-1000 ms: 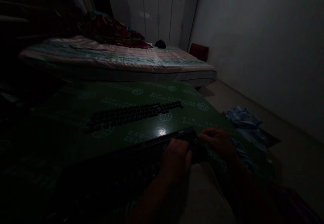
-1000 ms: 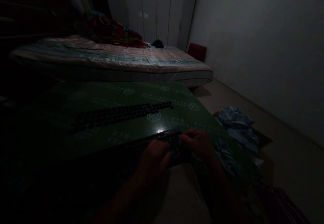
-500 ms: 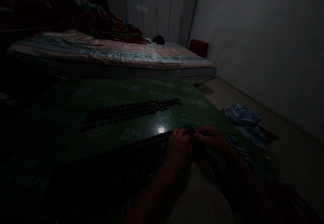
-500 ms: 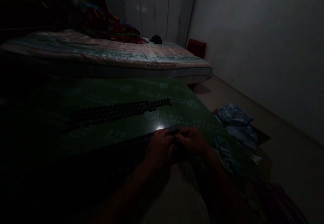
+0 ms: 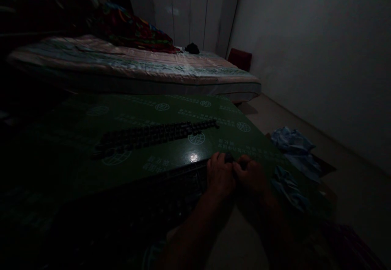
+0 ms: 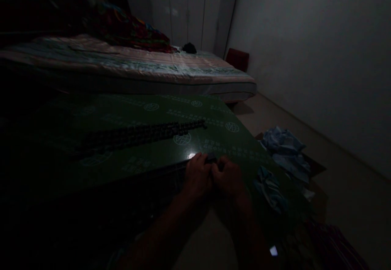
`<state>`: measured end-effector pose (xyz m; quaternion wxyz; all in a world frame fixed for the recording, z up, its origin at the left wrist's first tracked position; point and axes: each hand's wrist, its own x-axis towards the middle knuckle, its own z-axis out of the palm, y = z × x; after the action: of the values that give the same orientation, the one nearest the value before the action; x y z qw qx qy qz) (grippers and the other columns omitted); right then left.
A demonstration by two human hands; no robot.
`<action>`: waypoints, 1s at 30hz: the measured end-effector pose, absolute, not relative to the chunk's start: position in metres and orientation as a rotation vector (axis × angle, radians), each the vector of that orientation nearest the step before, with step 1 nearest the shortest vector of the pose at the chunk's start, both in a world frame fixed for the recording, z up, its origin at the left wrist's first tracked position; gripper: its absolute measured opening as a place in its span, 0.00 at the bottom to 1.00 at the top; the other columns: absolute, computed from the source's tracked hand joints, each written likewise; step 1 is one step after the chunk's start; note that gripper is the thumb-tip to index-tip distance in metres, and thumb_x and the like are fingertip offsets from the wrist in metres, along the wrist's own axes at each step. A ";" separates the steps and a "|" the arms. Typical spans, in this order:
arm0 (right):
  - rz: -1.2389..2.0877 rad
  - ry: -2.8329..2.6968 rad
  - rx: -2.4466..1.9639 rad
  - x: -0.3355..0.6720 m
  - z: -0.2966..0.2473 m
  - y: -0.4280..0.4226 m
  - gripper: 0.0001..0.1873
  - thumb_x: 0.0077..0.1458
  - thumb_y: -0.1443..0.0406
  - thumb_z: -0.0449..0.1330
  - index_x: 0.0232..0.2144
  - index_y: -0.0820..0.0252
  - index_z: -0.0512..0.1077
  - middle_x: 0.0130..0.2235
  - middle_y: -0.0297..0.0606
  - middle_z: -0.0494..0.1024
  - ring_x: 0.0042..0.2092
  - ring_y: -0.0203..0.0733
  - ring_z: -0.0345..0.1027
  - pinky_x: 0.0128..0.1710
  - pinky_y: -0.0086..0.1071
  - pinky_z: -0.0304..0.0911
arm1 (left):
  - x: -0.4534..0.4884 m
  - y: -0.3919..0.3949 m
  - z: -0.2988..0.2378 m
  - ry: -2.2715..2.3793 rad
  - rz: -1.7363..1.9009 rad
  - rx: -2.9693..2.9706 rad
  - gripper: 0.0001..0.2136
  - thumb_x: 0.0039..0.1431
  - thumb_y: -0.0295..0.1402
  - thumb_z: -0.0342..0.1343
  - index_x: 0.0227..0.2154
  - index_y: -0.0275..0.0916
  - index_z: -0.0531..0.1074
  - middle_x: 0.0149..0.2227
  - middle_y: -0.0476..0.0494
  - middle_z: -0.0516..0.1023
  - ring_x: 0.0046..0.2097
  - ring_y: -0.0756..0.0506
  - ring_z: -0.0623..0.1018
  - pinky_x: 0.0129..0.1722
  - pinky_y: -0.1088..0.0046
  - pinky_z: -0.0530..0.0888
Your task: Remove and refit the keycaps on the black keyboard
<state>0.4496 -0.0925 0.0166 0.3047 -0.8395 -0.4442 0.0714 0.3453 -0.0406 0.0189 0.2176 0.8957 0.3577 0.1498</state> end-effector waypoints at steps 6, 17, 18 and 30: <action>0.152 -1.155 -2.130 0.441 0.004 -0.096 0.13 0.52 0.57 0.50 0.20 0.56 0.63 0.20 0.37 0.73 0.24 0.40 0.68 0.24 0.29 0.56 | 0.346 -0.042 0.013 0.990 0.478 2.452 0.13 0.57 0.33 0.48 0.38 0.36 0.76 0.54 0.36 0.66 0.58 0.35 0.60 0.56 0.54 0.58; 0.268 -0.992 -1.911 0.443 -0.008 -0.103 0.17 0.53 0.54 0.50 0.19 0.57 0.62 0.17 0.32 0.68 0.21 0.36 0.63 0.20 0.27 0.56 | 0.345 -0.043 0.014 0.986 0.391 2.431 0.12 0.53 0.35 0.51 0.38 0.37 0.75 0.56 0.38 0.63 0.59 0.35 0.57 0.57 0.53 0.55; 0.272 -0.970 -1.902 0.443 -0.010 -0.103 0.17 0.52 0.54 0.50 0.19 0.57 0.62 0.17 0.32 0.67 0.21 0.36 0.63 0.20 0.27 0.56 | 0.345 -0.044 0.014 0.984 0.395 2.430 0.13 0.53 0.34 0.52 0.39 0.37 0.74 0.56 0.37 0.63 0.59 0.35 0.57 0.57 0.53 0.55; 0.339 -0.742 -1.722 0.444 -0.012 -0.104 0.18 0.49 0.53 0.56 0.18 0.59 0.62 0.17 0.29 0.63 0.20 0.33 0.57 0.18 0.26 0.54 | 0.345 -0.046 0.010 0.929 0.552 2.440 0.08 0.54 0.30 0.50 0.36 0.37 0.71 0.48 0.38 0.71 0.55 0.38 0.63 0.55 0.53 0.56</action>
<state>0.4436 -0.1040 -0.0120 0.5792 -0.7366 -0.3175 0.1450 0.3453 -0.0460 0.0097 0.2342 0.8889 0.3385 0.2011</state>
